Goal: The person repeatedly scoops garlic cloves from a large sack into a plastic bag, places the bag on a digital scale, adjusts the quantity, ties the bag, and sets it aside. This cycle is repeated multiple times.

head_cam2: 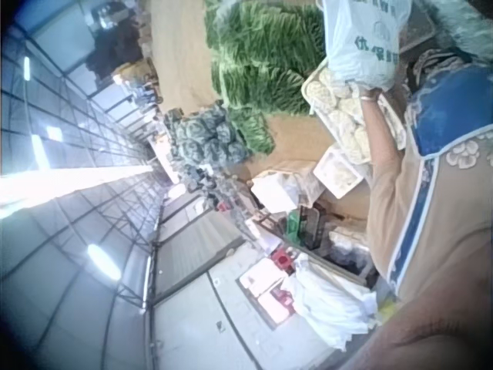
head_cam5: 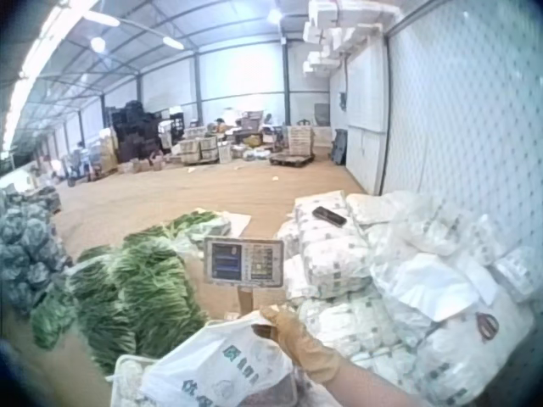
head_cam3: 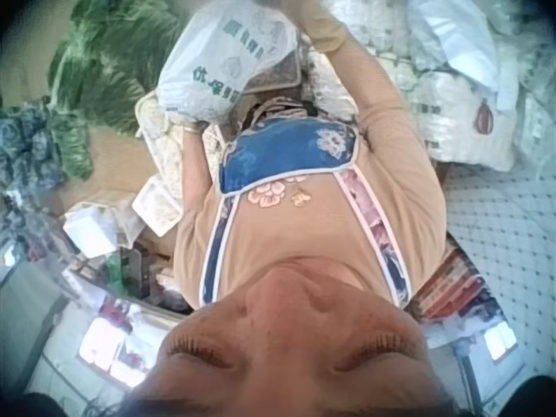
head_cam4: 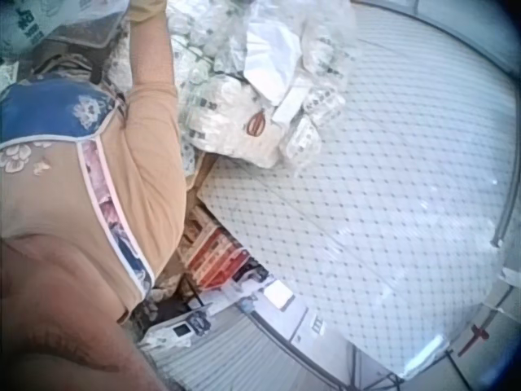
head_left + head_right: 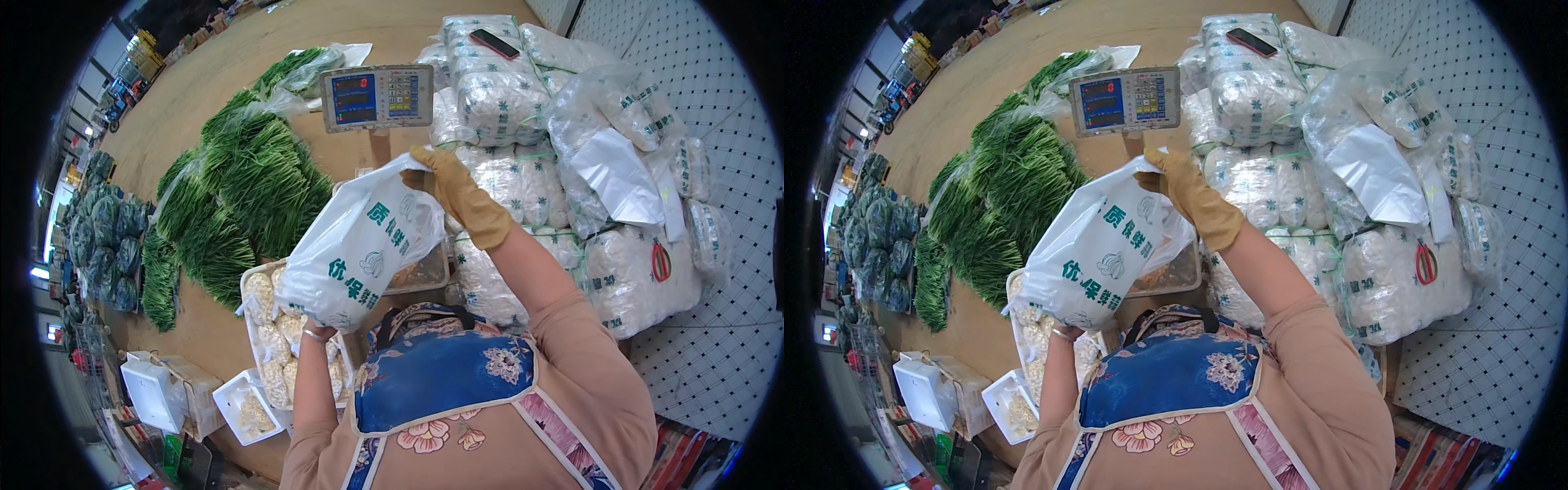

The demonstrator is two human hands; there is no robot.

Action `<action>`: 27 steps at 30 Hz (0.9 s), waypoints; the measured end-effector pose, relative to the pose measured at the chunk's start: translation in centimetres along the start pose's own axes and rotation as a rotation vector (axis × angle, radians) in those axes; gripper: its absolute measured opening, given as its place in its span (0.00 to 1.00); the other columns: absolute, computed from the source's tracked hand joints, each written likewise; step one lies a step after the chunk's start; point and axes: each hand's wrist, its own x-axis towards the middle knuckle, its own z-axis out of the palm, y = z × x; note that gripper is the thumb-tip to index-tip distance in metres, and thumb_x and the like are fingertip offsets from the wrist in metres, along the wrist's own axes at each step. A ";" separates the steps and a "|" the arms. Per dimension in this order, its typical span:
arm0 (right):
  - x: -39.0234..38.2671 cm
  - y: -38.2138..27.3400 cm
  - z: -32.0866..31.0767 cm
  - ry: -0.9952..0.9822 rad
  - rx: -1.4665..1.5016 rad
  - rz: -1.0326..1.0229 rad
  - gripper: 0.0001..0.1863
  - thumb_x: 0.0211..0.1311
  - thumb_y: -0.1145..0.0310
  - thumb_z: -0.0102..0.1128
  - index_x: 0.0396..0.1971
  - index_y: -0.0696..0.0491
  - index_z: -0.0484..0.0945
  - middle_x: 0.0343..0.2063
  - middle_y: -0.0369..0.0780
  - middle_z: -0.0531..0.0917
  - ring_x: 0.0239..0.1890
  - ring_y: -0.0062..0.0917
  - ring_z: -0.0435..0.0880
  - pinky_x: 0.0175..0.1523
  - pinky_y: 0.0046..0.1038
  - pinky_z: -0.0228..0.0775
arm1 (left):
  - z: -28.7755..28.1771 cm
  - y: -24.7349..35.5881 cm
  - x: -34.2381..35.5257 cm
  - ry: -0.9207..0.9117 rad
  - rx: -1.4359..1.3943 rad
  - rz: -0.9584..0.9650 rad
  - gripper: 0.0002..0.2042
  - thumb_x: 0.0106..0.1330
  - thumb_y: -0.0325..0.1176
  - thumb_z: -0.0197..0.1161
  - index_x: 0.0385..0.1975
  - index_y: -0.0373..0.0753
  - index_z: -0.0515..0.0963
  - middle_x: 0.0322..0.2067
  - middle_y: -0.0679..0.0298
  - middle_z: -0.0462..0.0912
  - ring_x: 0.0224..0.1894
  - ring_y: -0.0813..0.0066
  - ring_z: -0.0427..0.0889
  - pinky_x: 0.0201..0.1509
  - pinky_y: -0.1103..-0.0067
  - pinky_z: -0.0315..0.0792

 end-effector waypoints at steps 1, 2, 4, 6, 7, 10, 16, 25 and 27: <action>0.5 1.3 -0.7 0.011 -0.007 0.024 0.12 0.55 0.64 0.51 0.31 0.59 0.70 0.25 0.38 0.74 0.29 0.21 0.74 0.37 0.22 0.70 | -0.9 0.1 -1.0 0.041 0.006 0.015 0.24 0.61 0.49 0.40 0.54 0.41 0.58 0.51 0.61 0.66 0.52 0.67 0.65 0.53 0.70 0.60; 1.0 2.5 -1.3 0.019 -0.014 0.047 0.12 0.55 0.63 0.51 0.31 0.57 0.70 0.24 0.37 0.75 0.29 0.20 0.74 0.37 0.21 0.69 | -1.8 0.3 -1.6 0.076 0.015 0.028 0.24 0.61 0.48 0.41 0.54 0.41 0.58 0.50 0.61 0.66 0.52 0.67 0.65 0.53 0.71 0.61; 2.1 4.5 -2.7 0.077 -0.081 0.143 0.12 0.56 0.60 0.48 0.31 0.54 0.71 0.22 0.33 0.74 0.29 0.18 0.73 0.38 0.22 0.66 | -3.5 0.6 -2.3 0.129 0.051 0.061 0.24 0.61 0.48 0.41 0.54 0.41 0.58 0.50 0.61 0.66 0.52 0.67 0.66 0.53 0.71 0.62; 2.9 6.0 -3.7 0.134 -0.154 0.240 0.12 0.57 0.57 0.46 0.31 0.50 0.71 0.19 0.29 0.74 0.29 0.17 0.73 0.38 0.22 0.64 | -4.6 1.3 -1.8 0.167 0.108 0.107 0.23 0.60 0.46 0.43 0.52 0.40 0.60 0.48 0.61 0.68 0.49 0.68 0.69 0.50 0.71 0.64; 3.1 6.5 -4.2 0.145 -0.163 0.255 0.12 0.57 0.57 0.46 0.31 0.50 0.71 0.20 0.30 0.75 0.29 0.17 0.73 0.38 0.22 0.64 | -5.0 1.6 -1.4 0.185 0.137 0.129 0.23 0.60 0.45 0.44 0.52 0.40 0.61 0.47 0.61 0.69 0.47 0.68 0.70 0.49 0.72 0.66; 3.4 7.6 -5.0 0.169 -0.183 0.301 0.13 0.57 0.57 0.47 0.32 0.51 0.71 0.21 0.31 0.76 0.30 0.18 0.74 0.39 0.22 0.64 | -4.1 3.5 -1.2 0.191 0.184 0.201 0.21 0.59 0.42 0.46 0.49 0.36 0.64 0.45 0.60 0.71 0.46 0.70 0.71 0.48 0.76 0.66; 3.3 8.8 -5.6 0.195 -0.175 0.323 0.15 0.57 0.56 0.45 0.31 0.52 0.73 0.21 0.29 0.76 0.28 0.17 0.73 0.37 0.23 0.65 | -0.8 7.0 -1.0 0.227 0.336 0.263 0.18 0.59 0.39 0.48 0.43 0.34 0.68 0.39 0.62 0.74 0.41 0.76 0.72 0.44 0.80 0.66; 3.1 9.7 -6.5 0.267 -0.106 0.308 0.16 0.57 0.55 0.44 0.31 0.52 0.73 0.22 0.31 0.75 0.30 0.20 0.73 0.39 0.25 0.64 | 0.2 10.6 -1.4 0.265 0.432 0.477 0.16 0.60 0.34 0.49 0.43 0.30 0.67 0.39 0.62 0.73 0.41 0.77 0.71 0.46 0.82 0.64; 3.4 10.2 -7.2 0.284 -0.075 0.297 0.16 0.57 0.55 0.44 0.31 0.52 0.73 0.22 0.31 0.75 0.30 0.21 0.73 0.40 0.25 0.64 | 0.6 11.0 -1.2 0.231 0.434 0.509 0.15 0.60 0.35 0.49 0.43 0.31 0.68 0.38 0.61 0.74 0.41 0.77 0.71 0.46 0.82 0.64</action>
